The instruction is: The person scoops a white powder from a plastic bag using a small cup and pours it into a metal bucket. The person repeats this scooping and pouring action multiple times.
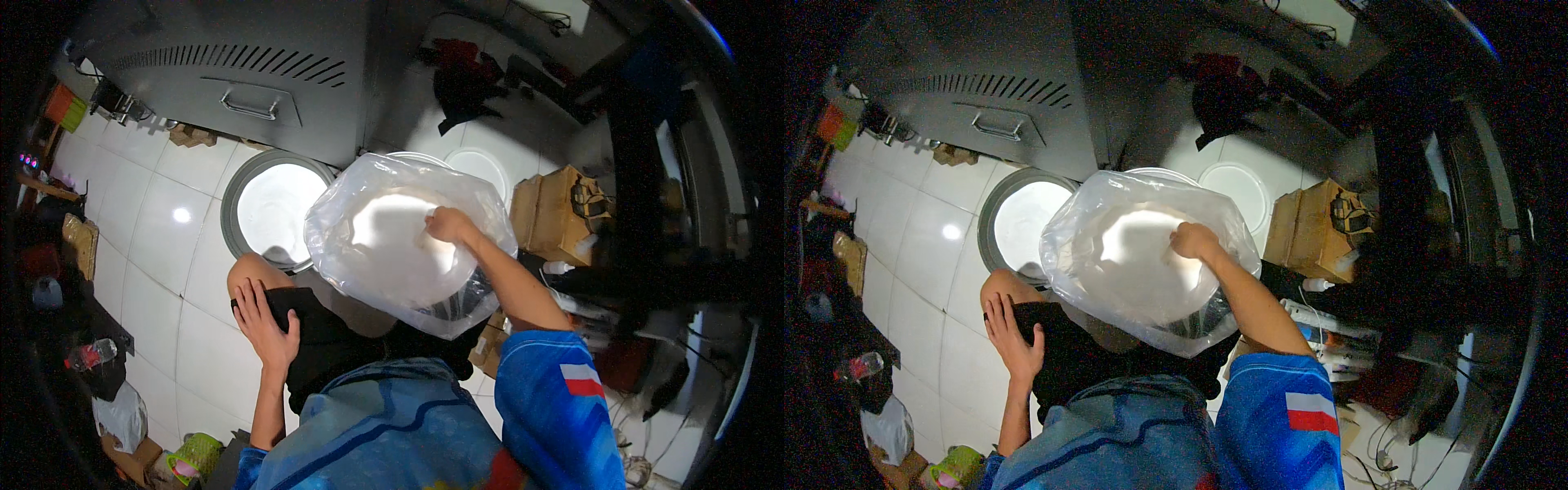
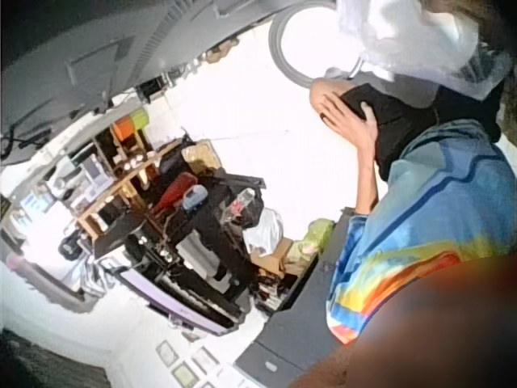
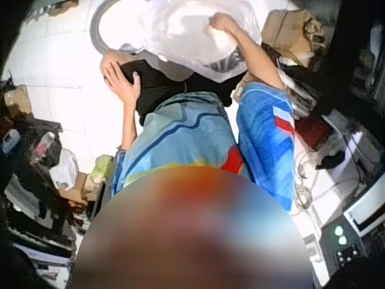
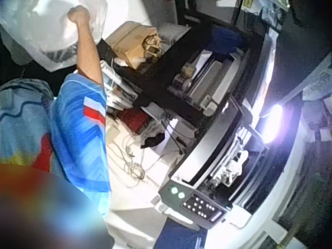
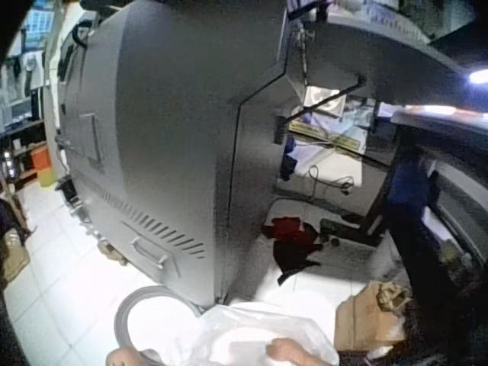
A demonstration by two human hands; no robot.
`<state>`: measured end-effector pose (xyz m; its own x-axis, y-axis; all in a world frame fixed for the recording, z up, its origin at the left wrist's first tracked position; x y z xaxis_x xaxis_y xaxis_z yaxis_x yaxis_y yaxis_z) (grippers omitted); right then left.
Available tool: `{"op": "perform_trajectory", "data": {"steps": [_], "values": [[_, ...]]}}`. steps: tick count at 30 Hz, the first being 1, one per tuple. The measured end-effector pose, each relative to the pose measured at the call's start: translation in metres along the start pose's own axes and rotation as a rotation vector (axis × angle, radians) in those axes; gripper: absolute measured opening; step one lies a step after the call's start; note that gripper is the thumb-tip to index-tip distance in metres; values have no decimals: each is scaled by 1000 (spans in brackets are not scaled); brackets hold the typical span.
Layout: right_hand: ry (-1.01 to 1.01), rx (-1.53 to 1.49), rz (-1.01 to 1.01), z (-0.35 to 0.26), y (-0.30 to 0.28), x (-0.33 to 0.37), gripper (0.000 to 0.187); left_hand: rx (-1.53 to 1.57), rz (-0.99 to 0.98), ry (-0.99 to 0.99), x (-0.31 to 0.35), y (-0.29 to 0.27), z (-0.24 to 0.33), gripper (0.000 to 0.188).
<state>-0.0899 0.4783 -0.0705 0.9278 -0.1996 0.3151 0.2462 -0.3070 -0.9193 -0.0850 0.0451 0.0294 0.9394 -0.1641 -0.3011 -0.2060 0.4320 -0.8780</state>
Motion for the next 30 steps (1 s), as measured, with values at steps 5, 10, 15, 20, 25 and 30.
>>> {"op": "perform_trajectory", "data": {"steps": [5, 10, 15, 20, 25, 30], "values": [[294, -238, -108, -27, 14, 39, 44, -1, 3, 15, 0, 1, -1, 86], [374, -530, -270, -71, 37, 35, 45, -5, 10, 4, 0, -1, 0, 86], [179, -431, 71, -79, 21, -7, 52, -7, -8, 6, 2, -2, 0, 86], [-29, -46, 365, -44, -22, -21, 40, 0, 0, 30, 3, -1, 4, 84], [223, -99, 241, -7, 11, 11, 32, 13, 18, 54, 4, 0, 7, 84], [-236, 29, 87, -14, 70, 28, 33, -12, 24, 68, 4, 1, 9, 85]]}}
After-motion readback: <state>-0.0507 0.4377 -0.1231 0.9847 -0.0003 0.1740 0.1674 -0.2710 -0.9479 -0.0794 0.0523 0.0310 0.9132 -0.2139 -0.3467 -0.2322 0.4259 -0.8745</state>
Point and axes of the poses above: each hand's wrist, its own x-axis away from the middle knuckle, its own y-axis out of the palm, z = x × y, the point moved 6 cm from there along -x, towards the middle knuckle, and after that the axes turned 15 degrees about z, right-handed, at the moved point
